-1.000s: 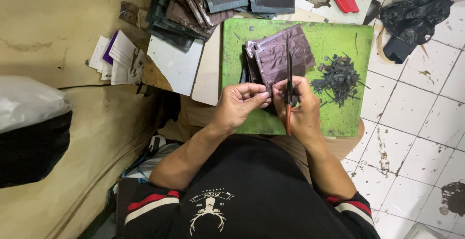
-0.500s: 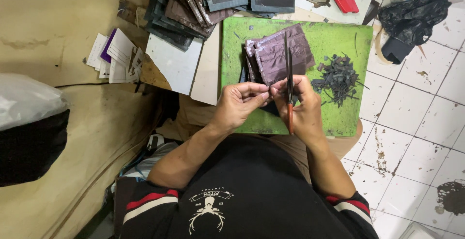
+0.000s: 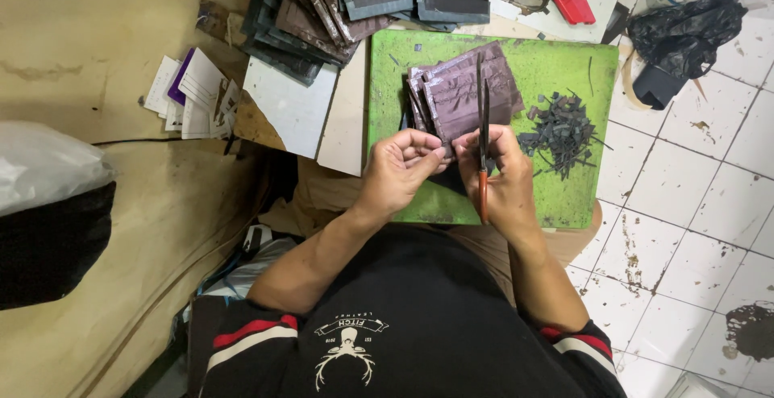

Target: Trimming the edges of leather wallet components using scissors

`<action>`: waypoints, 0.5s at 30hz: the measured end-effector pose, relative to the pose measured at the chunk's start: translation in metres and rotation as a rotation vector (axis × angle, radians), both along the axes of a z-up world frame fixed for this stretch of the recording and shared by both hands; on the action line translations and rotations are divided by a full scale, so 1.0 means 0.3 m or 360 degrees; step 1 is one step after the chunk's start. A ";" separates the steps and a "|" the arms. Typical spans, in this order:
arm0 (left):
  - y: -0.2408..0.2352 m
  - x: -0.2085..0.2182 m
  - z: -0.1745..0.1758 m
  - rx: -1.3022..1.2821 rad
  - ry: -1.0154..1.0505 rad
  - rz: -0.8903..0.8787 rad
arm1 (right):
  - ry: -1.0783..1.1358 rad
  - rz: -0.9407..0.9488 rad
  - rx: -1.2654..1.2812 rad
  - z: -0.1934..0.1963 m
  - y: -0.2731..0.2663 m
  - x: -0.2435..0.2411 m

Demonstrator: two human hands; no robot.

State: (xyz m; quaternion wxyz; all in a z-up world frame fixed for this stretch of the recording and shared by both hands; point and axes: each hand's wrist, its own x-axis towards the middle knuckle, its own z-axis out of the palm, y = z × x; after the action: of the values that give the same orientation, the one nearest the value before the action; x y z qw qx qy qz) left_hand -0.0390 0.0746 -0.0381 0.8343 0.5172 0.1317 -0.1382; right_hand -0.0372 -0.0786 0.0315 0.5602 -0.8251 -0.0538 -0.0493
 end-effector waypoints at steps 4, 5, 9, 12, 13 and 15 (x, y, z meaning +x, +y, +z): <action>-0.002 -0.002 -0.016 -0.0119 0.0065 0.0034 | -0.0037 -0.0005 -0.0053 -0.001 -0.004 0.001; -0.004 -0.003 -0.028 -0.0138 0.0065 0.0032 | -0.0033 0.0001 -0.0042 0.000 -0.005 0.000; -0.006 -0.004 -0.041 -0.0183 0.0071 0.0028 | -0.0047 0.0005 -0.0027 -0.003 -0.005 0.002; -0.008 -0.008 -0.055 -0.0236 0.0052 0.0026 | -0.0075 0.0005 -0.0023 0.015 -0.007 0.006; -0.010 -0.008 -0.055 -0.0237 0.0053 0.0026 | -0.0074 0.0005 -0.0023 0.008 -0.010 0.006; -0.014 -0.005 -0.054 -0.0280 0.0051 0.0025 | -0.0084 -0.0017 -0.0001 -0.006 -0.016 0.005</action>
State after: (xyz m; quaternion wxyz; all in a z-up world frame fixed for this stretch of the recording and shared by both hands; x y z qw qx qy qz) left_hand -0.0404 0.0704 -0.0543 0.8754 0.4386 0.1365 -0.1509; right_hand -0.0358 -0.0833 0.0298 0.5581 -0.8240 -0.0643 -0.0741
